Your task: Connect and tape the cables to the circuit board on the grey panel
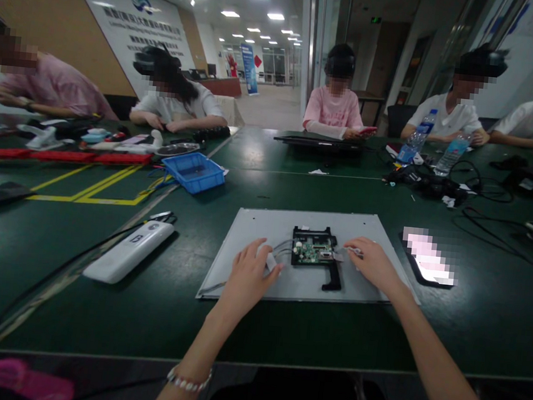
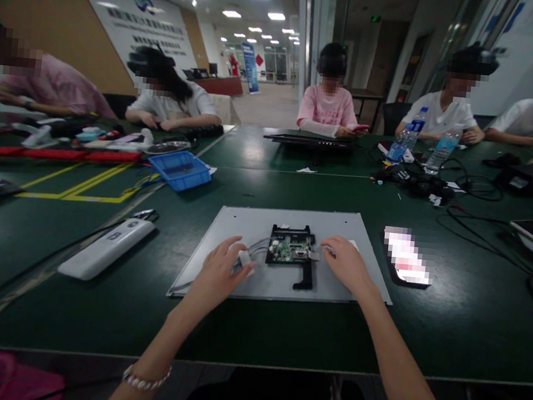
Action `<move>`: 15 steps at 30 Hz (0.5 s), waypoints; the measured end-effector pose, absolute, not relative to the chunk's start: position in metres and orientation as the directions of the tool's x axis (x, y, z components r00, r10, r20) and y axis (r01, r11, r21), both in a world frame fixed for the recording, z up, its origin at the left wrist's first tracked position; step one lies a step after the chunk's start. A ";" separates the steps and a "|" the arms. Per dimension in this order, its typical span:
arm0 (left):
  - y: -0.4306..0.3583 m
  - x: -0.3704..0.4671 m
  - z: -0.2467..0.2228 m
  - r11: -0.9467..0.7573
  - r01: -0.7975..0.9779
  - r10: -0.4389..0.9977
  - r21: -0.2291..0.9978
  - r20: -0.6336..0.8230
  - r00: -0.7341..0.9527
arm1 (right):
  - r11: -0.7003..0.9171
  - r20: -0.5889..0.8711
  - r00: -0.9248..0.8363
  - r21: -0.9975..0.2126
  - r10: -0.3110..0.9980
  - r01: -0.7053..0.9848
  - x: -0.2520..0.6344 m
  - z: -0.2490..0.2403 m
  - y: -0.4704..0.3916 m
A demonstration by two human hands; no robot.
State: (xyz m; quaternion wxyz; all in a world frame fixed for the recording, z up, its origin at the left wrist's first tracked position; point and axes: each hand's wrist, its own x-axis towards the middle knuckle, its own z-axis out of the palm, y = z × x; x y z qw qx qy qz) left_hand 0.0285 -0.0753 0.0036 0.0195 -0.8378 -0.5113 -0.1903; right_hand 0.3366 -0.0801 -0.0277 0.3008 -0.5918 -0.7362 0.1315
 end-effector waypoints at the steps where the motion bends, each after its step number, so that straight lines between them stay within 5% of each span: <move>1: -0.075 0.028 0.004 -0.489 0.855 0.840 0.171 0.357 0.409 | 0.260 0.287 -0.112 -0.553 0.951 0.792 0.336 -0.028 -0.080; 8: -0.074 0.026 0.012 -0.511 0.833 0.795 0.211 0.483 0.366 | 0.246 0.292 -0.078 -0.603 0.953 0.759 0.338 -0.031 -0.079; 15: -0.086 0.029 0.008 -0.574 0.813 0.790 0.099 0.328 0.518 | 0.336 0.250 -0.229 -0.595 0.941 0.731 0.332 -0.025 -0.083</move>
